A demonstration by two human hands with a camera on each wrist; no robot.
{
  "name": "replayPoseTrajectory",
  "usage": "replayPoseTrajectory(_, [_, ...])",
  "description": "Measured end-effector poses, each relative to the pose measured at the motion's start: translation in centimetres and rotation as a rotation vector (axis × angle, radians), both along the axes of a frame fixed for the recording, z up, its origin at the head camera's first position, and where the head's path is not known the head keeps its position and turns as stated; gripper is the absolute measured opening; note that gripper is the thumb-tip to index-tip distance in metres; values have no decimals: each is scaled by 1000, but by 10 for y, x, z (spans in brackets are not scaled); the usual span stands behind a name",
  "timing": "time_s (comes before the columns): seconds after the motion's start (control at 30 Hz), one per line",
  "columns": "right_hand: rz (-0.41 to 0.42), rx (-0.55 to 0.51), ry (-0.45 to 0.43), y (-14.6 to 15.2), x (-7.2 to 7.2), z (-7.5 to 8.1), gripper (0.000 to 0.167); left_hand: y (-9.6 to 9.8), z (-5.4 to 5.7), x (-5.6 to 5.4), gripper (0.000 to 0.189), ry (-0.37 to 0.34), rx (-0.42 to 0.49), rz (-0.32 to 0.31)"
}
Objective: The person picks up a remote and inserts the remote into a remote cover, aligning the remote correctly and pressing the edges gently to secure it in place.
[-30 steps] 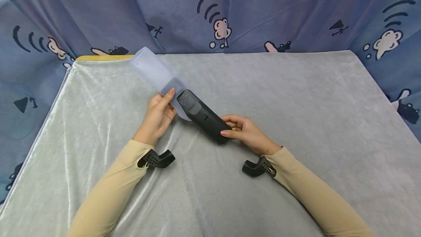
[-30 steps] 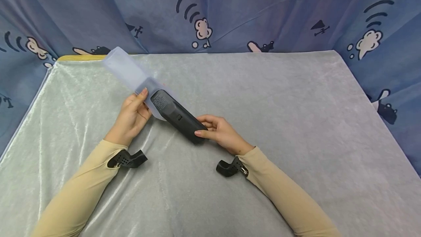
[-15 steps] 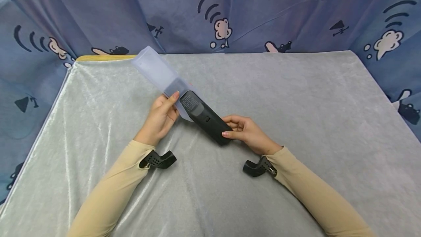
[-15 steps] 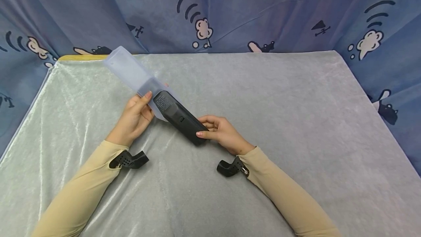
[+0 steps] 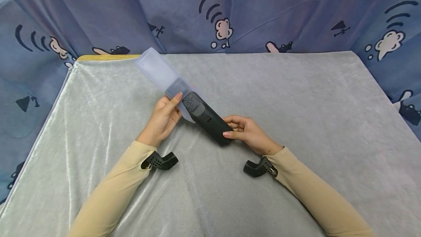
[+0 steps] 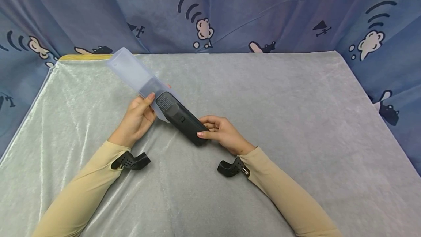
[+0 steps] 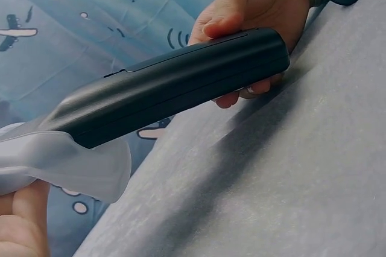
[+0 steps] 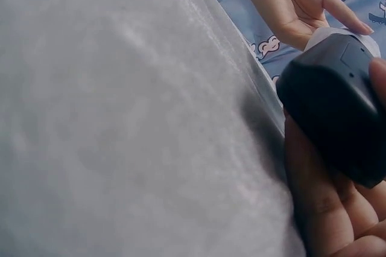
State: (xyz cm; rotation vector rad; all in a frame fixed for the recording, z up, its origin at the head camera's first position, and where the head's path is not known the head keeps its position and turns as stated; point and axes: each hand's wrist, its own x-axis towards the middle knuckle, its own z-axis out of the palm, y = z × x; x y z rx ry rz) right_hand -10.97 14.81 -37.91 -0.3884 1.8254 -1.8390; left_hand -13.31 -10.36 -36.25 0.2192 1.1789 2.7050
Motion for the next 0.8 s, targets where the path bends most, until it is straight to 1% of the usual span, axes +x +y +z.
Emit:
replayPoseTrajectory(0.3, [0,7,5,0,0,0,42,1,-1,0,23,-1,-23,0])
replayPoseTrajectory(0.53, [4,10,6,0,0,0,43,2,0,2,22,15,-30,-19])
replayPoseTrajectory(0.8, [6,4,3,1,0,-1,44,4,-2,2,21,13,-49,-24])
